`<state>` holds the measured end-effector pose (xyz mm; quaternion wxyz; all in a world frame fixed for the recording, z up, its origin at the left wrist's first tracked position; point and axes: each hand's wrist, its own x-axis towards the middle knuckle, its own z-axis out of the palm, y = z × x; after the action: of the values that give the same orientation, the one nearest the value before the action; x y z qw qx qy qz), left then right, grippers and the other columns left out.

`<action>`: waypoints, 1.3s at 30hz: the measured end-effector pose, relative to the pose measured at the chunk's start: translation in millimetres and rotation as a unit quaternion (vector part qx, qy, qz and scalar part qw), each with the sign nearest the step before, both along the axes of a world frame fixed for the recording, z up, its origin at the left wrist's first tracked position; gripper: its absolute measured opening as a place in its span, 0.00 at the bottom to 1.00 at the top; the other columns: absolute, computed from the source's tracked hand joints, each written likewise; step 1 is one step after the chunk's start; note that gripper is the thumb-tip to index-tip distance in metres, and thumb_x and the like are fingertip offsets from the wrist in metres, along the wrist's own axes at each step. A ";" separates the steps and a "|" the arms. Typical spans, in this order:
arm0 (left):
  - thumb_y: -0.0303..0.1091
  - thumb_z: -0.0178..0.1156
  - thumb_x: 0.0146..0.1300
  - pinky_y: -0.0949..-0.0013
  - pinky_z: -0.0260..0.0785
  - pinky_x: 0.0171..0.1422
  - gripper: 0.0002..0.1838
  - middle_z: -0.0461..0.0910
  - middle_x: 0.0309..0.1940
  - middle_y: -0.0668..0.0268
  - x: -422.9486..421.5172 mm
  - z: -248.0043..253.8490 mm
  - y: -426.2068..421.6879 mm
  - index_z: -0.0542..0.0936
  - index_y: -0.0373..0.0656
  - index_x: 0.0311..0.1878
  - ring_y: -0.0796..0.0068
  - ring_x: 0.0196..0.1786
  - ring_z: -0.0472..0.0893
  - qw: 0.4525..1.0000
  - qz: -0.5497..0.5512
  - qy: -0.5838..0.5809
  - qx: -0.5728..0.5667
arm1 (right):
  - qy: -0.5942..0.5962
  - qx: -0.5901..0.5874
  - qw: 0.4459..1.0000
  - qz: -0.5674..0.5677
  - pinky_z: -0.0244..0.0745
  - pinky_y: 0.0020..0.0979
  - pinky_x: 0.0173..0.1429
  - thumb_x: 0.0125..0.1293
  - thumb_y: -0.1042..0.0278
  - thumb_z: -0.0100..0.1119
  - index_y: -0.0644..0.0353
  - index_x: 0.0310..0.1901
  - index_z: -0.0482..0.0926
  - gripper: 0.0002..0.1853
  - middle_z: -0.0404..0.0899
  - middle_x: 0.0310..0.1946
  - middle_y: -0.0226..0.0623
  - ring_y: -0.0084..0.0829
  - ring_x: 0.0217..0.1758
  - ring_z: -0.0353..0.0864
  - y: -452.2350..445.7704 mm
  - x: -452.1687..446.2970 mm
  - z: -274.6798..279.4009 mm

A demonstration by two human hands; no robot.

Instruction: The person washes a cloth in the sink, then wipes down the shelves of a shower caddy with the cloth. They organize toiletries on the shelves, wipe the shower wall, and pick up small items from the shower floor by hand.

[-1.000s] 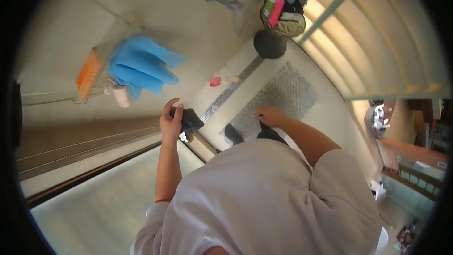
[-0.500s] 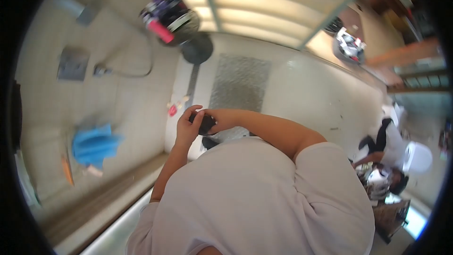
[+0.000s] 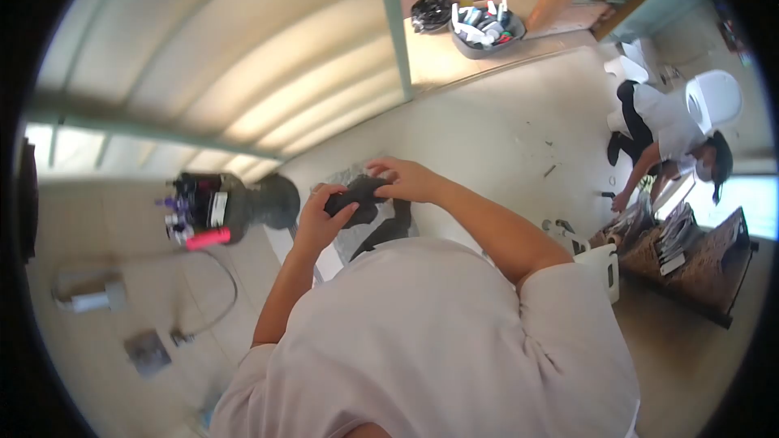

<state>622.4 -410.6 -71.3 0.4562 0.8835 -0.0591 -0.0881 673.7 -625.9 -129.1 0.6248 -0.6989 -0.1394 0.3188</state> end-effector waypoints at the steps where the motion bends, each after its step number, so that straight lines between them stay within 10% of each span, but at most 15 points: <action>1: 0.33 0.65 0.50 0.66 0.67 0.44 0.15 0.74 0.36 0.59 23.0 -3.2 -4.4 0.75 0.43 0.41 0.60 0.42 0.74 1.000 -0.022 -0.005 0.005 | -0.008 -0.046 0.998 -0.046 0.71 0.28 0.48 0.56 0.68 0.60 0.53 0.56 0.68 0.25 0.74 0.46 0.32 0.24 0.42 0.75 -17.1 9.5 -3.7; 8: 0.31 0.64 0.49 0.68 0.67 0.43 0.13 0.74 0.33 0.61 161.8 -4.1 -39.1 0.74 0.40 0.37 0.63 0.38 0.75 0.991 -0.129 -0.032 0.003 | -0.032 -0.250 0.916 -0.312 0.72 0.26 0.40 0.58 0.66 0.58 0.57 0.49 0.73 0.17 0.78 0.38 0.31 0.23 0.33 0.75 -161.5 19.0 -58.0; 13: 0.31 0.65 0.49 0.68 0.67 0.43 0.13 0.74 0.33 0.61 240.9 -9.8 -98.1 0.74 0.40 0.37 0.66 0.37 0.75 0.989 -0.148 0.007 -0.012 | 0.110 -0.164 0.843 -0.500 0.71 0.26 0.40 0.60 0.65 0.56 0.59 0.48 0.73 0.15 0.78 0.37 0.32 0.22 0.34 0.75 -213.4 6.0 -74.4; 26: 0.29 0.65 0.49 0.70 0.66 0.42 0.12 0.73 0.33 0.61 363.9 9.5 -252.4 0.74 0.39 0.36 0.67 0.37 0.74 0.981 -0.169 -0.074 -0.064 | 0.075 -0.090 0.972 -0.203 0.69 0.27 0.50 0.62 0.66 0.54 0.61 0.55 0.67 0.20 0.74 0.49 0.36 0.26 0.48 0.74 -237.2 264.1 3.6; 31: 0.31 0.65 0.49 0.69 0.67 0.42 0.13 0.73 0.34 0.62 431.1 -0.4 -281.6 0.75 0.41 0.37 0.65 0.37 0.74 0.982 -0.179 -0.062 -0.022 | 0.040 -0.081 0.957 -0.275 0.70 0.27 0.49 0.59 0.64 0.56 0.57 0.53 0.71 0.20 0.75 0.47 0.34 0.25 0.45 0.76 -293.7 306.6 -0.6; 38: 0.37 0.63 0.51 0.64 0.69 0.45 0.13 0.75 0.37 0.61 519.1 8.3 -361.2 0.76 0.43 0.38 0.60 0.39 0.77 0.985 -0.165 0.058 -0.002 | 0.055 -0.375 0.804 -0.458 0.71 0.28 0.40 0.59 0.63 0.56 0.55 0.49 0.73 0.16 0.77 0.36 0.34 0.26 0.37 0.76 -495.6 163.9 -154.6; 39: 0.37 0.63 0.50 0.64 0.69 0.44 0.13 0.76 0.37 0.60 533.7 9.1 -375.5 0.76 0.43 0.38 0.60 0.39 0.77 0.983 -0.180 0.037 -0.001 | 0.227 -0.276 0.757 -0.547 0.71 0.28 0.46 0.59 0.64 0.54 0.58 0.49 0.73 0.16 0.77 0.36 0.37 0.32 0.43 0.77 -526.1 124.5 -195.9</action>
<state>1156.2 -786.1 -62.2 0.4359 0.8538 -0.2005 -0.2018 798.2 -1152.1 -325.0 0.4864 -0.7053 0.5066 0.0969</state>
